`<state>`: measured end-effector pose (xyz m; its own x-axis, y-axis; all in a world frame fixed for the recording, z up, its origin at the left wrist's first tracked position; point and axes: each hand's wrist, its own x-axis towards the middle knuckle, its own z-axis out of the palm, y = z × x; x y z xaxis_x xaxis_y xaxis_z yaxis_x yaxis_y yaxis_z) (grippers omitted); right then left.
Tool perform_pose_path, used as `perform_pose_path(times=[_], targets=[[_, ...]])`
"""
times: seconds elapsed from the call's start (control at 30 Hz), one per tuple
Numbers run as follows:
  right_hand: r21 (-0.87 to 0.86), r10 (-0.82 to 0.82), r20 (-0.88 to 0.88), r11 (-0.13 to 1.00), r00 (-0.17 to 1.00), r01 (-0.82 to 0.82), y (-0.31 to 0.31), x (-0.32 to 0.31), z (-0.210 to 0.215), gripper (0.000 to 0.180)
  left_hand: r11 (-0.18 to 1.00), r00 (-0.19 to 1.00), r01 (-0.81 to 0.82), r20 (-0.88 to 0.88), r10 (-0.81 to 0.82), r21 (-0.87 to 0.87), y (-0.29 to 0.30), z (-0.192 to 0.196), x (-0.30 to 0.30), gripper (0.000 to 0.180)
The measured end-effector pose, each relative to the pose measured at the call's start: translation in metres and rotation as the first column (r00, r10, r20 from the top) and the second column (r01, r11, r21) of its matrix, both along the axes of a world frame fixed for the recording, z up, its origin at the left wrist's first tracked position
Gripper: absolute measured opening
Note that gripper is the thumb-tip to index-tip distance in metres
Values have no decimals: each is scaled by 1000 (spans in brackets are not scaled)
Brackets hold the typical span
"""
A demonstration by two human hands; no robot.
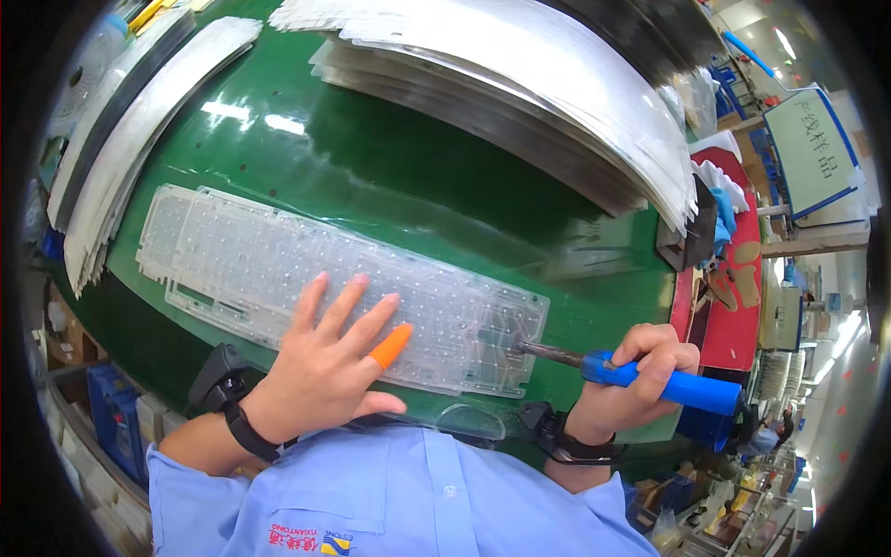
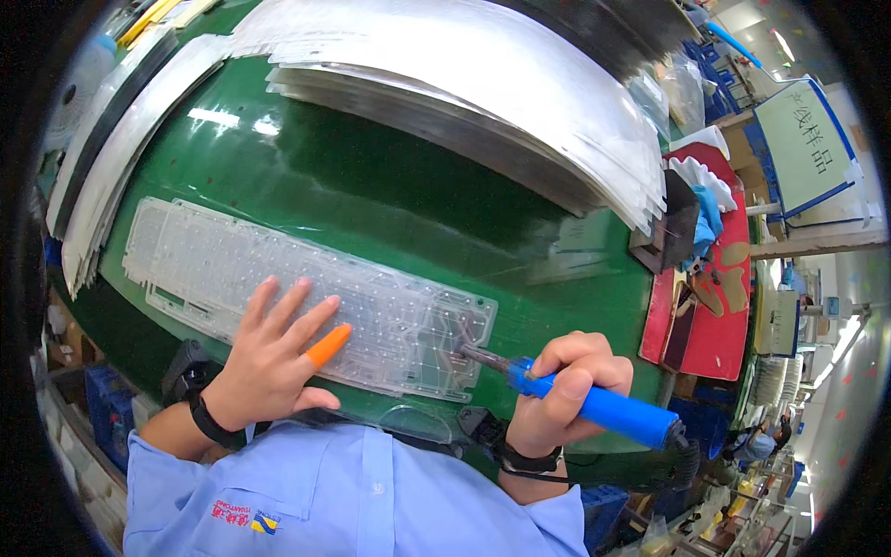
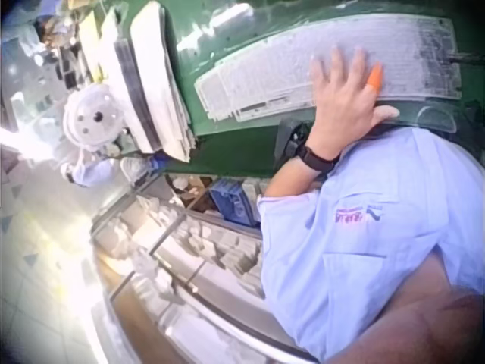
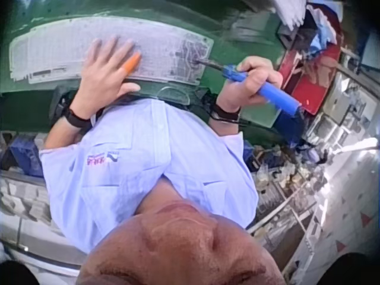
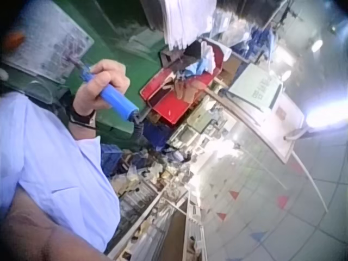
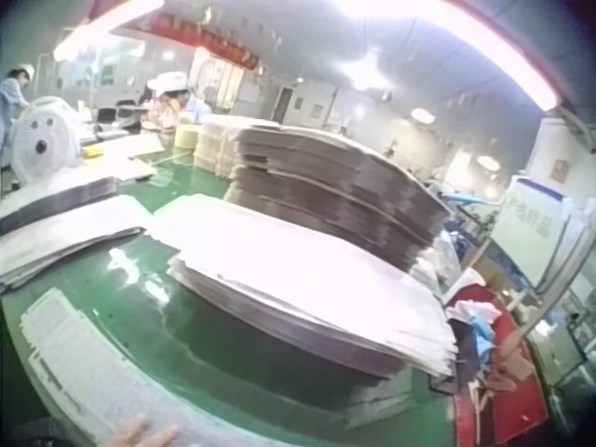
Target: Soldering components onto flexible circuit board membranes and sorting them on a production line.
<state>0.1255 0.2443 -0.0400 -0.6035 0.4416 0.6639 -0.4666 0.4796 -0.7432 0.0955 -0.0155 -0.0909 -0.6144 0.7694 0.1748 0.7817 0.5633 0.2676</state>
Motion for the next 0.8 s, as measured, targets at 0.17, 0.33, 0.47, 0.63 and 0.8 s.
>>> perform_pose_path(times=[0.17,0.33,0.47,0.63,0.8], targets=[[-31,-107,14,994,994,108,11,-2,3,27,983,980,182,79,-184,26,41,10,-10,59],[-142,-258,-66,959,964,247,39,2,14,29,952,948,294,105,-302,83,85,0,-23,56],[-178,-294,-87,945,952,275,54,10,6,29,934,932,355,59,-357,52,93,-4,-28,54],[-227,-343,-83,921,936,317,67,16,-4,28,925,926,374,-18,-376,-62,90,5,-27,57],[-277,-327,-71,914,942,296,68,17,-4,29,966,976,215,-2,-218,-143,42,4,-33,70]])
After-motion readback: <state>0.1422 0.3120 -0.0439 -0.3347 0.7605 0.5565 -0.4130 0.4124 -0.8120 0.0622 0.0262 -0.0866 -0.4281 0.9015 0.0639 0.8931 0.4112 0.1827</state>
